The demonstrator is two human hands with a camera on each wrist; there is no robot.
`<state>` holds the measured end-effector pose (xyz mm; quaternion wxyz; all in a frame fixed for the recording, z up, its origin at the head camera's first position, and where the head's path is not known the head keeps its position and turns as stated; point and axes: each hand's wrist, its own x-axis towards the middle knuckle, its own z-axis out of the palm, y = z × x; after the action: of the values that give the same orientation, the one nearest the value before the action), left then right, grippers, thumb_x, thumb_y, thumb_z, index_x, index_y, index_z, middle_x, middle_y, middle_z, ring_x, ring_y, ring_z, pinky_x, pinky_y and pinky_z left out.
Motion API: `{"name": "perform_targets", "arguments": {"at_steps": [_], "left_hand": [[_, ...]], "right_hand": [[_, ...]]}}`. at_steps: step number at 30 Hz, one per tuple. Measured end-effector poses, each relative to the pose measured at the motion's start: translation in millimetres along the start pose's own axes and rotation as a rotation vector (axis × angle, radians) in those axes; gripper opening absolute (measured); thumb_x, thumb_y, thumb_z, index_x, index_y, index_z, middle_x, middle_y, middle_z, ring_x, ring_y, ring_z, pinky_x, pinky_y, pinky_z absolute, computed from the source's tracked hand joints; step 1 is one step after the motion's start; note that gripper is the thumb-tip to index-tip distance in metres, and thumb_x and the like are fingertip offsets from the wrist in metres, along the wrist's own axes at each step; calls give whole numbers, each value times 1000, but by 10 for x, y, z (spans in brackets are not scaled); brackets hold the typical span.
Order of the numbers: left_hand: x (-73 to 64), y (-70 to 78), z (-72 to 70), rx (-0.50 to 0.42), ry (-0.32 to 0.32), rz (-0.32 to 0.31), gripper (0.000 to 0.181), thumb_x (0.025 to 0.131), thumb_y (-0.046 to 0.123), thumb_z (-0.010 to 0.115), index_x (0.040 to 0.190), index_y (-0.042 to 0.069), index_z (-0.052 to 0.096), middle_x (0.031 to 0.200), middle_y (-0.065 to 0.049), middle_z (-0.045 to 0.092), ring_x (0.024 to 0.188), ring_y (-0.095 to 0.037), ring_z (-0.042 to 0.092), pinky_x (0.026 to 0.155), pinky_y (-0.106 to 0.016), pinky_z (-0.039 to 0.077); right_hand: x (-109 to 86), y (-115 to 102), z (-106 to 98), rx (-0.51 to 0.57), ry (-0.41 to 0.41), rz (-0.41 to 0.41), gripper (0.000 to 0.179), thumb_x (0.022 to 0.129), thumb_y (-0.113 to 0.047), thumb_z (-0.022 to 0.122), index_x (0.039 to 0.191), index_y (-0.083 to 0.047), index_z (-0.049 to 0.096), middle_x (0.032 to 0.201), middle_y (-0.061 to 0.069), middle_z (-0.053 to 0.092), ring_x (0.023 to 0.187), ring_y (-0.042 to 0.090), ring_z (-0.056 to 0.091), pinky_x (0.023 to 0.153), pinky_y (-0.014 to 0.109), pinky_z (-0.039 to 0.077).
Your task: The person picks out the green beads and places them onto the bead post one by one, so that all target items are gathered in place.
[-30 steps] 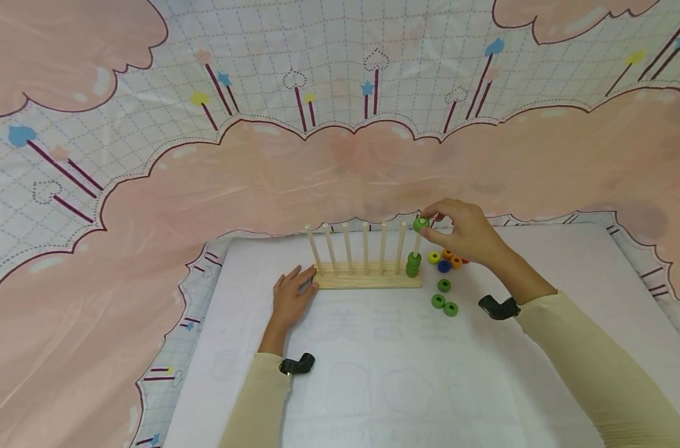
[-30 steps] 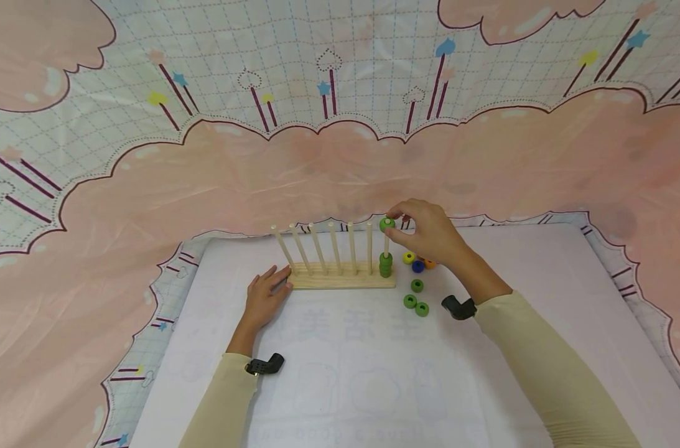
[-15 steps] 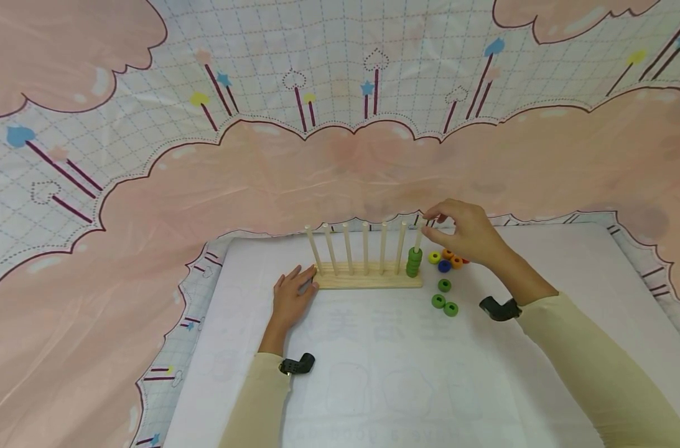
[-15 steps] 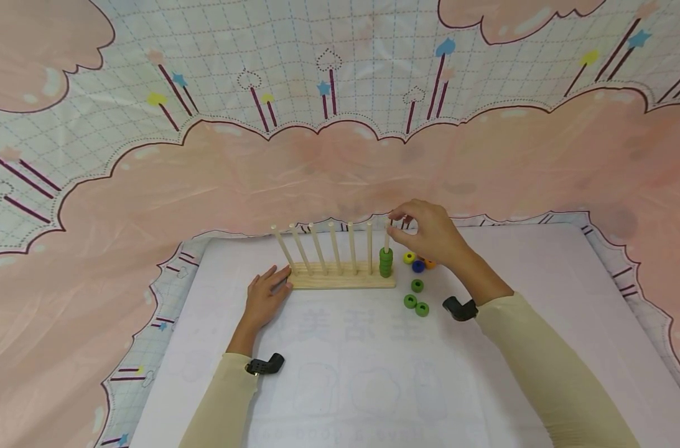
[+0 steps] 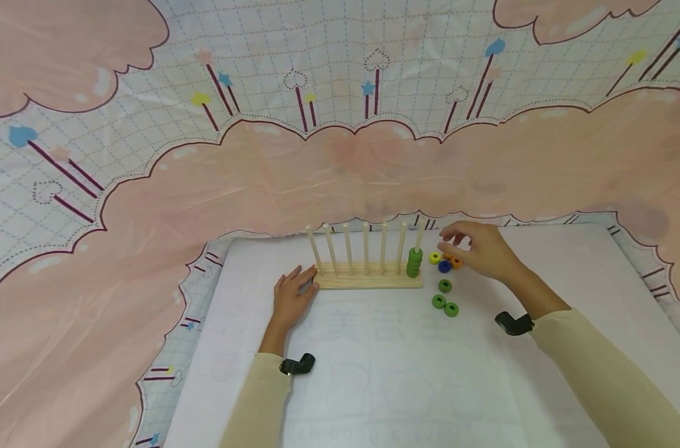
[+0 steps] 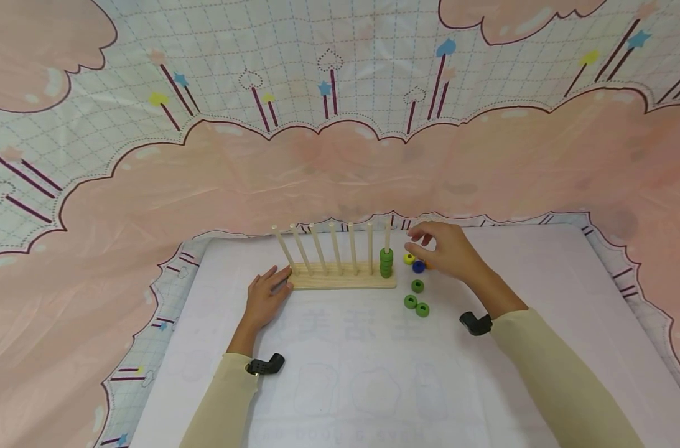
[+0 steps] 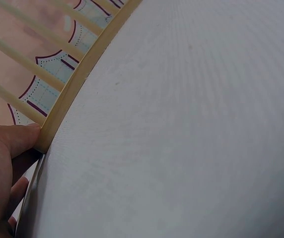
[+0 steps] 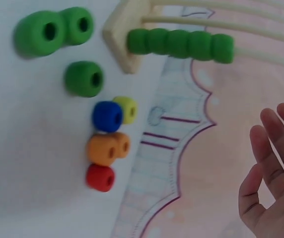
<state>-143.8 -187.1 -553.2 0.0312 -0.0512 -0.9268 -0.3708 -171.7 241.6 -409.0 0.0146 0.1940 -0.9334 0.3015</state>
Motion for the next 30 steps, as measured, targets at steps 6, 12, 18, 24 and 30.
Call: {"name": "perform_targets", "arguments": {"at_steps": [6, 12, 18, 24, 30], "left_hand": [[-6, -8, 1, 2, -3, 1, 44, 101, 28, 64, 143, 14, 61, 151, 0, 57, 151, -29, 38, 126, -58, 9], [-5, -17, 4, -2, -4, 6, 44, 101, 28, 63, 143, 14, 60, 151, 0, 56, 151, -30, 38, 125, -58, 9], [-6, -14, 4, 5, -1, 8, 44, 101, 28, 63, 143, 14, 61, 151, 1, 57, 151, -29, 38, 125, -58, 9], [-7, 1, -2, 8, -2, 6, 44, 101, 28, 63, 143, 14, 61, 151, 0, 56, 151, -29, 38, 126, -58, 9], [-13, 6, -2, 6, -2, 4, 44, 101, 27, 63, 143, 14, 61, 151, 0, 56, 151, -29, 38, 126, -58, 9]], "right_hand": [[-144, 252, 139, 16, -35, 25, 26, 97, -33, 71, 113, -13, 73, 101, 1, 74, 93, 22, 64, 73, 34, 51], [-280, 444, 254, 35, -82, 72, 31, 97, -31, 72, 118, -9, 72, 100, 2, 73, 95, 22, 62, 78, 34, 50], [-356, 535, 350, 53, -146, 130, 33, 98, -30, 70, 122, -9, 70, 108, 4, 72, 98, 23, 61, 77, 31, 52], [-391, 610, 449, 71, -193, 174, 33, 97, -29, 70, 123, -8, 69, 107, 6, 71, 97, 23, 60, 75, 29, 52], [-420, 657, 527, 99, -210, 153, 31, 95, -26, 73, 121, -9, 70, 102, 2, 71, 94, 20, 61, 75, 27, 53]]}}
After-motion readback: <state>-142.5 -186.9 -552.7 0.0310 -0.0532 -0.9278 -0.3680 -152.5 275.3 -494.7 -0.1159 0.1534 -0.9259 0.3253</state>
